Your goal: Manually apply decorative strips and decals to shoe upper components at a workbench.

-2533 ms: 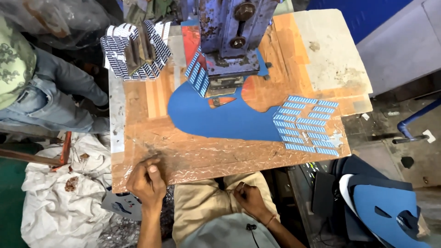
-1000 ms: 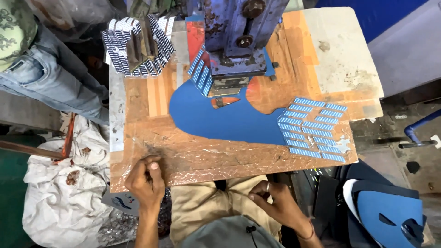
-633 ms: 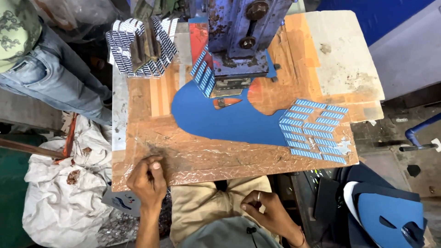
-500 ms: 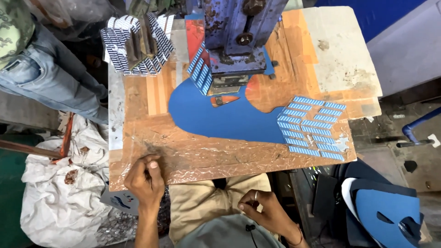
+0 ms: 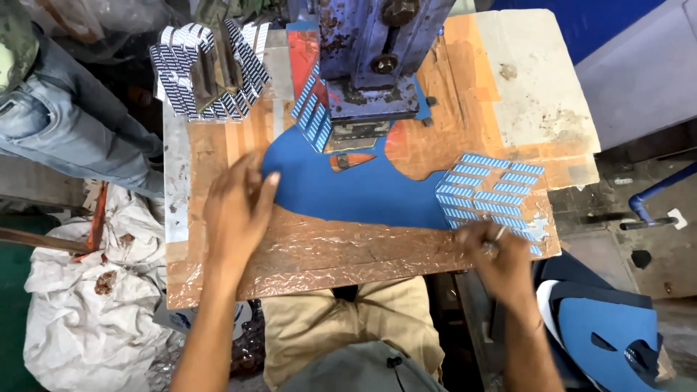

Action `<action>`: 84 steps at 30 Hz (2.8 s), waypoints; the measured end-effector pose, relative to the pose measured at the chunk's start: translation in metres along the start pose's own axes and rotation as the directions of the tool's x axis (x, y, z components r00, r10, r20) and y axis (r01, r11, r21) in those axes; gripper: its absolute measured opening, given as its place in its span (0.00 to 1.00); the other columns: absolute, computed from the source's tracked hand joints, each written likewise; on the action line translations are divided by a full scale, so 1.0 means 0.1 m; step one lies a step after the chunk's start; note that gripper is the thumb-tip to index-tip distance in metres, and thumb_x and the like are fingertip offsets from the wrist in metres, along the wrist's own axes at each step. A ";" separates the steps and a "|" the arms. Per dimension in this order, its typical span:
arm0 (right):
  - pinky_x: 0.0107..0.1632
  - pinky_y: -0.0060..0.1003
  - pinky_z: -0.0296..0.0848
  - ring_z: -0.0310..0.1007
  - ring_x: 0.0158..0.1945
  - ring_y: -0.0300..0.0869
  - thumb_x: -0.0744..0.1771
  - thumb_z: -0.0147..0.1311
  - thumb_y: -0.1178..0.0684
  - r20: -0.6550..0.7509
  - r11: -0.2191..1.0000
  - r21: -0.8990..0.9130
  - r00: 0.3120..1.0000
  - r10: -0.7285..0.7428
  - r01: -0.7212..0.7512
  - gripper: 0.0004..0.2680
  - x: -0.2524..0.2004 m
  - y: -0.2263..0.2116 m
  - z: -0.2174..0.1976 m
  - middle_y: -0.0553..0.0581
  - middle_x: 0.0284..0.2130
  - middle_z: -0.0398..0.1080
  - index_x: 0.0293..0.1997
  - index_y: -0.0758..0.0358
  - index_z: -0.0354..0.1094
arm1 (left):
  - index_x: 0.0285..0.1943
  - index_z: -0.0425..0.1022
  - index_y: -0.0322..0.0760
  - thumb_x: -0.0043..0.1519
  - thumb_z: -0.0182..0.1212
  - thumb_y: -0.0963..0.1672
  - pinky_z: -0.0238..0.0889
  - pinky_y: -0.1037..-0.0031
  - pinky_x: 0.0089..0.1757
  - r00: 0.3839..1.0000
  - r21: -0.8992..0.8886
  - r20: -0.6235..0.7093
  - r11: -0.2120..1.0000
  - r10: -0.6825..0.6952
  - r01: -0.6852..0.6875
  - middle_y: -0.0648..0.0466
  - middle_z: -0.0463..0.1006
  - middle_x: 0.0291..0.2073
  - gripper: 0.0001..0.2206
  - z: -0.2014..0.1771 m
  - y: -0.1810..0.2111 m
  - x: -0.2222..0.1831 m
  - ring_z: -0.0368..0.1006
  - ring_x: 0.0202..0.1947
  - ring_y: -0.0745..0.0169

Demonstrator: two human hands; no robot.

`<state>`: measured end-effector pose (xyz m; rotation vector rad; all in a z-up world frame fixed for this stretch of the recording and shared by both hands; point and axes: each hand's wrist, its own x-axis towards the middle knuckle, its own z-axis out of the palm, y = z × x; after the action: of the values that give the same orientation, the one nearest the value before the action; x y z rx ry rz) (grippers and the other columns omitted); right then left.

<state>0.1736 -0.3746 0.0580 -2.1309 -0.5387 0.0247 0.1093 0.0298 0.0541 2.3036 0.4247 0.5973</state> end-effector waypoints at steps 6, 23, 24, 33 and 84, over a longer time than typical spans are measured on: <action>0.40 0.35 0.73 0.75 0.41 0.38 0.69 0.59 0.57 -0.004 0.999 -0.027 1.000 -0.029 0.029 0.13 1.59 -0.10 -0.09 0.60 0.48 0.77 0.58 0.72 0.70 | 0.52 0.81 0.34 0.62 0.69 0.53 0.69 0.58 0.47 0.996 0.071 0.044 0.994 0.080 -0.083 0.44 0.83 0.43 0.20 0.79 -0.21 0.80 0.77 0.46 0.44; 0.60 0.42 0.71 0.70 0.57 0.44 0.65 0.63 0.55 0.326 0.923 0.380 0.943 -0.073 -0.060 0.18 3.88 2.23 1.28 0.55 0.55 0.73 0.61 0.67 0.69 | 0.35 0.81 0.38 0.59 0.65 0.41 0.72 0.66 0.33 0.990 -0.224 -0.120 0.969 0.076 -0.101 0.51 0.85 0.31 0.02 1.08 -0.24 1.30 0.82 0.30 0.56; 0.60 0.42 0.71 0.70 0.57 0.44 0.65 0.63 0.55 0.325 0.924 0.378 0.943 -0.075 -0.057 0.18 3.92 2.30 1.28 0.55 0.55 0.73 0.61 0.67 0.69 | 0.35 0.81 0.38 0.59 0.65 0.41 0.72 0.66 0.33 0.989 -0.225 -0.123 0.969 0.077 -0.103 0.51 0.85 0.31 0.02 1.17 -0.25 1.36 0.82 0.30 0.56; 0.63 0.40 0.70 0.70 0.59 0.41 0.63 0.65 0.55 0.424 0.995 0.063 0.901 -0.094 0.075 0.18 3.66 2.80 0.90 0.55 0.56 0.74 0.59 0.66 0.71 | 0.33 0.79 0.38 0.53 0.61 0.38 0.69 0.57 0.32 0.956 -0.120 -0.094 0.950 0.279 -0.290 0.45 0.81 0.26 0.04 1.40 -0.11 1.95 0.79 0.29 0.43; 0.54 0.56 0.67 0.68 0.52 0.67 0.65 0.60 0.51 0.192 0.825 -0.382 0.910 -0.368 0.415 0.17 2.50 0.55 0.81 0.73 0.48 0.71 0.57 0.68 0.67 | 0.56 0.77 0.34 0.59 0.71 0.40 0.68 0.66 0.42 0.967 -0.083 -0.021 0.964 0.252 -0.253 0.50 0.79 0.40 0.16 0.53 -0.19 0.51 0.72 0.38 0.55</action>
<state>0.4021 -0.2416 0.0121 -2.3939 -1.1296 -0.2260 0.1775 0.0368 0.0215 2.2903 0.1068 0.7373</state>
